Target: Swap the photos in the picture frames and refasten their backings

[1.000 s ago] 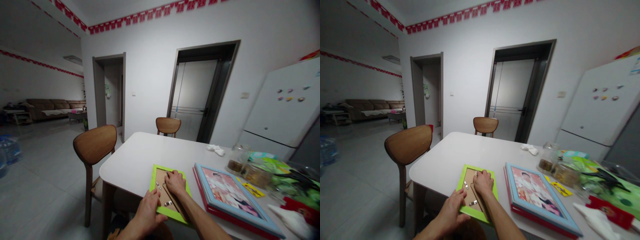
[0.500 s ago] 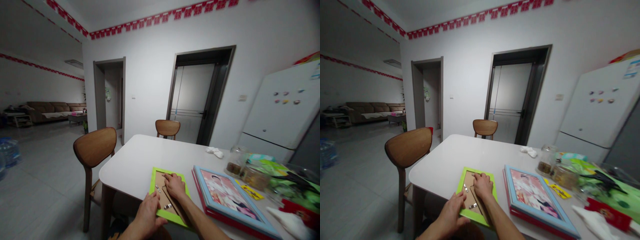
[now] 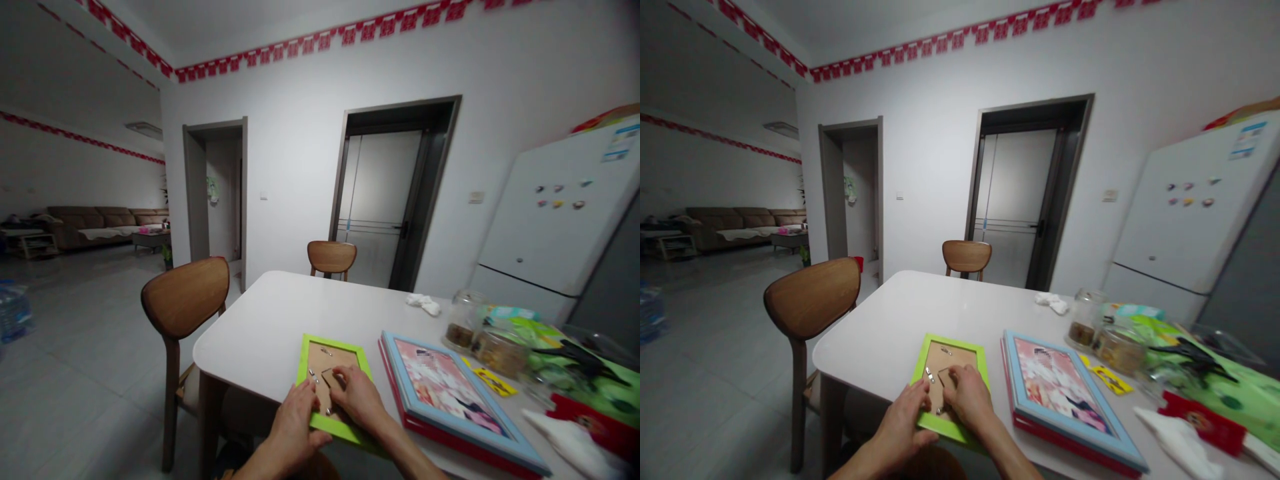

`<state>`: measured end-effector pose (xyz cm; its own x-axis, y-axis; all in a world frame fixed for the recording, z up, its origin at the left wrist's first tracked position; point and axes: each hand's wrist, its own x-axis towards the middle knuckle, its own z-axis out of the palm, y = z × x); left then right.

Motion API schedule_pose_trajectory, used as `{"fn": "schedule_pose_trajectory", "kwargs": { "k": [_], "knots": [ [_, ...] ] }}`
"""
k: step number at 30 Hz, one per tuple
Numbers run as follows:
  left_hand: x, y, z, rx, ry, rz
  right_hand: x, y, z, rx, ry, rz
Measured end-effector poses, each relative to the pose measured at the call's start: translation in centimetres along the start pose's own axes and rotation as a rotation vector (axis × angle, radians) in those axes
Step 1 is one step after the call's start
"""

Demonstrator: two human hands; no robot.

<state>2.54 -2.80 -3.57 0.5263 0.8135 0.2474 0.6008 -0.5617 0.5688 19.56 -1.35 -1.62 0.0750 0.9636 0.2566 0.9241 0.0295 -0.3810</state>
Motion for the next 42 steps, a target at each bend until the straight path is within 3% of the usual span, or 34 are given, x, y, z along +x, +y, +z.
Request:
{"fn": "schedule_pose_trajectory", "kwargs": {
  "k": [5,9,16,20,27,34,38,42],
  "knots": [
    [0.2,-0.1,0.0,-0.15,0.053,-0.026,0.5,-0.3,-1.0,0.026,-0.032,0.036],
    [1.0,0.6,-0.8,-0.337,0.167,-0.128,0.6,-1.1,-2.2,0.027,-0.015,0.007],
    [3.2,-0.9,-2.1,-0.903,0.36,-0.3,0.1,-3.9,-3.4,0.136,0.092,-0.081],
    [2.9,-3.8,-4.2,-0.894,0.444,-0.382,-0.6,-2.0,-3.1,0.133,0.119,-0.066],
    [1.3,-9.2,-7.1,-0.755,0.522,-0.512,-2.2,2.8,-1.2,-0.224,0.026,0.098],
    [1.1,-10.6,-8.0,-0.418,0.512,-0.504,-1.1,3.0,-0.9,-0.221,-0.015,0.221],
    [0.9,-8.6,-7.3,-0.26,0.53,-0.405,-0.7,2.6,-1.6,0.072,0.026,0.317],
    [0.8,-3.4,-4.8,-0.217,0.457,-0.252,-0.9,0.9,-3.3,0.809,0.021,0.509]
  ]
}}
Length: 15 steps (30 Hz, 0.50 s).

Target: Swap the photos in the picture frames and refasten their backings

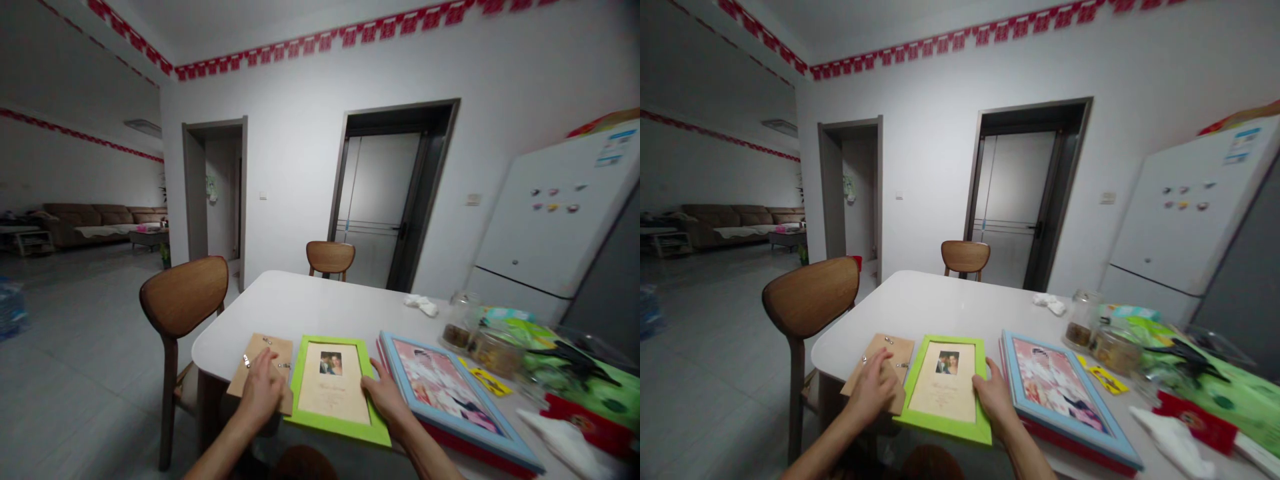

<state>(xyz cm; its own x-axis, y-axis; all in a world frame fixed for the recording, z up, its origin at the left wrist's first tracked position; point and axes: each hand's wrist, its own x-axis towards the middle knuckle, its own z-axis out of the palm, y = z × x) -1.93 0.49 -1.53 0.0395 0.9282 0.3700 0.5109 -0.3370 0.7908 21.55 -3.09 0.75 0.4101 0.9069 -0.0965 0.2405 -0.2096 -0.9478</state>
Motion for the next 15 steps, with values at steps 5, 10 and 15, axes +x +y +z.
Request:
{"fn": "schedule_pose_trajectory", "kwargs": {
  "k": [5,10,15],
  "knots": [
    [-3.0,6.7,4.0,-0.057,-0.27,0.33,-1.8,-2.8,0.0,0.467,-0.09,0.041],
    [-2.8,9.2,4.8,0.033,-0.297,0.504,-2.0,-2.8,-0.1,0.442,-0.115,-0.013],
    [-0.5,7.7,2.6,-0.002,-0.051,0.42,-0.5,-1.2,-0.7,0.198,-0.063,-0.077]
  ]
}}
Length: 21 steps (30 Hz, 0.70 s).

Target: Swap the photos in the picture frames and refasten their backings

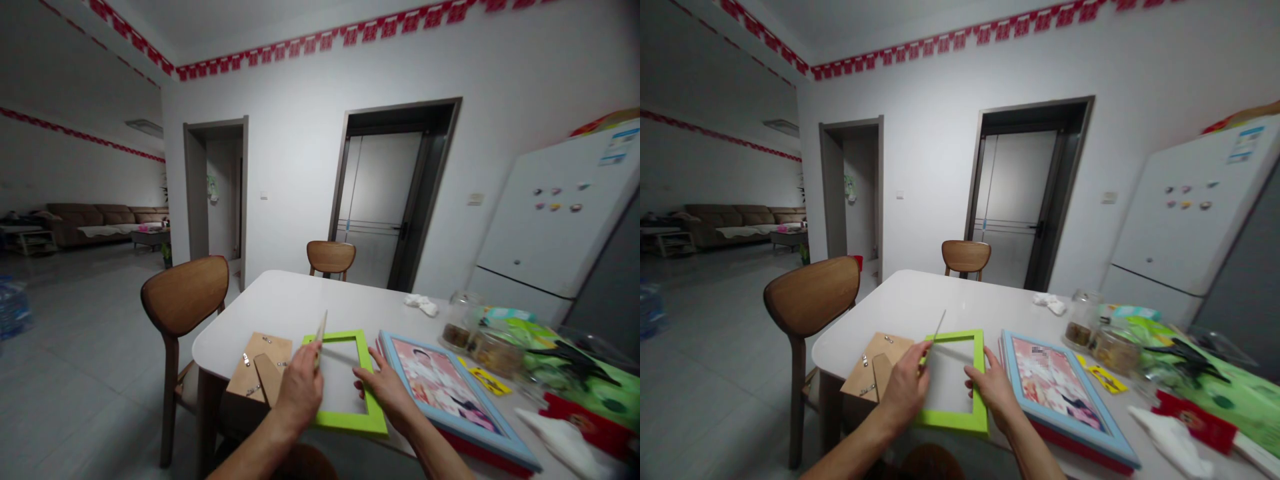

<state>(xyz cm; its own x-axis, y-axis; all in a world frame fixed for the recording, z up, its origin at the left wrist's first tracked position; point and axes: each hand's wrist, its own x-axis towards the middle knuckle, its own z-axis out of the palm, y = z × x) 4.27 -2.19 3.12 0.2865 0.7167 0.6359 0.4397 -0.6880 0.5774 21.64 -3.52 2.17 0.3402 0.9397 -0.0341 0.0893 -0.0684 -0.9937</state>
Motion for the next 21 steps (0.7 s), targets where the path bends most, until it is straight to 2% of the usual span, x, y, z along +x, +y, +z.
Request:
{"fn": "schedule_pose_trajectory", "kwargs": {
  "k": [2,4,6,9,12,16,21],
  "knots": [
    [0.2,-1.7,-1.2,0.004,0.126,-0.132,0.8,1.0,-0.5,-0.255,0.051,-0.036],
    [-0.2,-3.7,-2.3,0.007,0.185,-0.262,1.5,2.1,-0.8,-0.518,0.115,-0.102],
    [-1.1,-5.5,-2.9,0.008,0.19,-0.382,1.9,3.3,-1.0,-0.726,0.163,-0.176],
    [-3.1,-7.5,-3.1,0.002,0.117,-0.496,2.2,4.7,-0.9,-0.942,0.168,-0.232],
    [-4.6,-8.2,-2.8,0.038,0.02,-0.488,2.2,5.4,-0.8,-1.069,0.132,-0.243],
    [-5.2,-8.1,-2.5,0.171,-0.066,-0.454,2.3,5.8,-0.6,-1.153,0.116,-0.268],
    [-5.3,-8.1,-2.3,0.269,-0.1,-0.386,2.2,6.2,-0.6,-1.194,0.109,-0.289]
  ]
}}
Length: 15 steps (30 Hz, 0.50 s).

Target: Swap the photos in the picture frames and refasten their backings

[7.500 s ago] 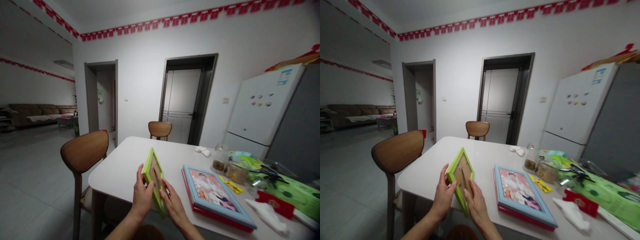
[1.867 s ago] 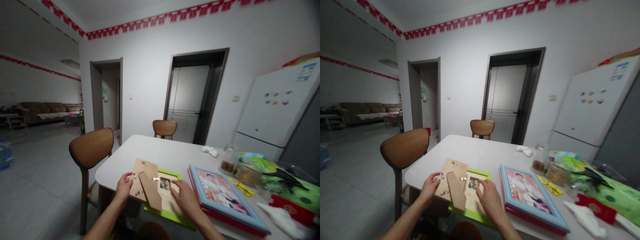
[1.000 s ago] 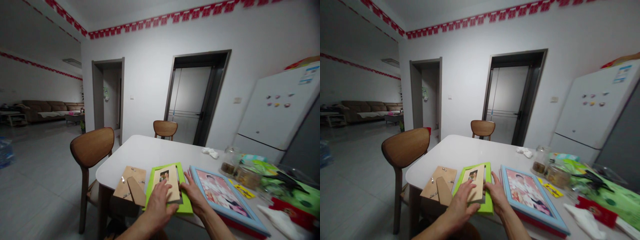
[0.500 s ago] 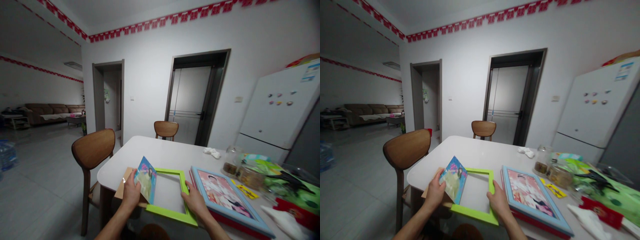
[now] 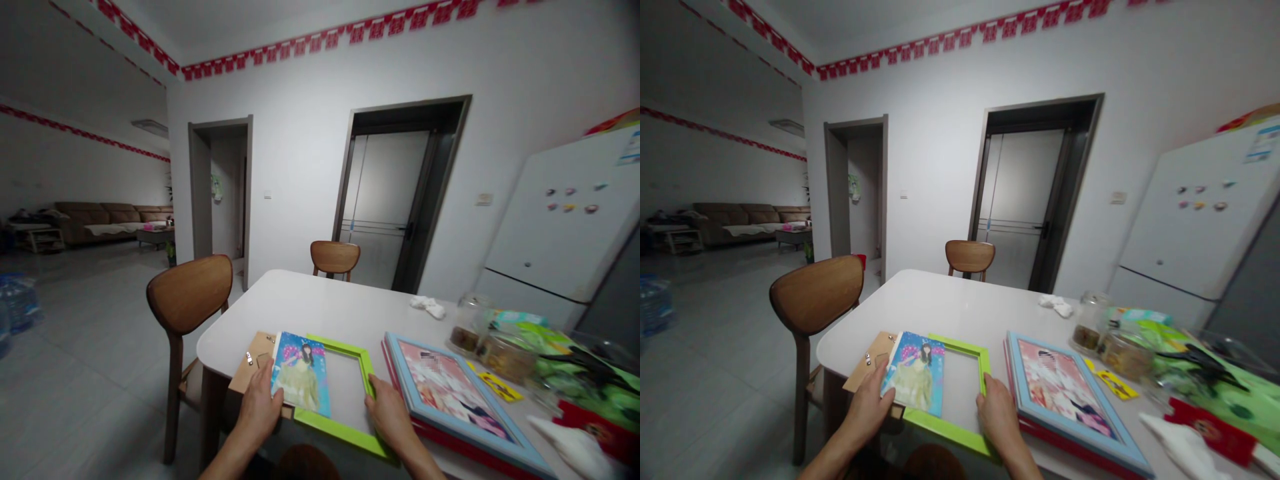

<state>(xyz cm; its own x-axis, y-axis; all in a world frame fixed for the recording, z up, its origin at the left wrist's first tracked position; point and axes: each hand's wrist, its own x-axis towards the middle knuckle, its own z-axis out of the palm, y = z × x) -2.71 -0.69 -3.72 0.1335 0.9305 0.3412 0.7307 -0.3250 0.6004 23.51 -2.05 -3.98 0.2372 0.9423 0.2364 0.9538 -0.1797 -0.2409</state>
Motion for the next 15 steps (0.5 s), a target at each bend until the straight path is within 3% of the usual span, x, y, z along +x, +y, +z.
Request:
{"fn": "schedule_pose_trajectory", "kwargs": {
  "k": [6,10,15],
  "knots": [
    [-0.5,0.8,-0.1,0.097,-0.039,0.153,-0.3,0.0,0.0,0.026,0.028,-0.004],
    [-0.6,2.0,-0.7,0.119,-0.159,0.253,-0.7,-0.3,-0.1,0.02,0.027,-0.028],
    [-0.1,3.1,-1.6,0.142,-0.304,0.282,-1.3,-0.9,-0.3,-0.038,-0.007,-0.014]
  ]
}}
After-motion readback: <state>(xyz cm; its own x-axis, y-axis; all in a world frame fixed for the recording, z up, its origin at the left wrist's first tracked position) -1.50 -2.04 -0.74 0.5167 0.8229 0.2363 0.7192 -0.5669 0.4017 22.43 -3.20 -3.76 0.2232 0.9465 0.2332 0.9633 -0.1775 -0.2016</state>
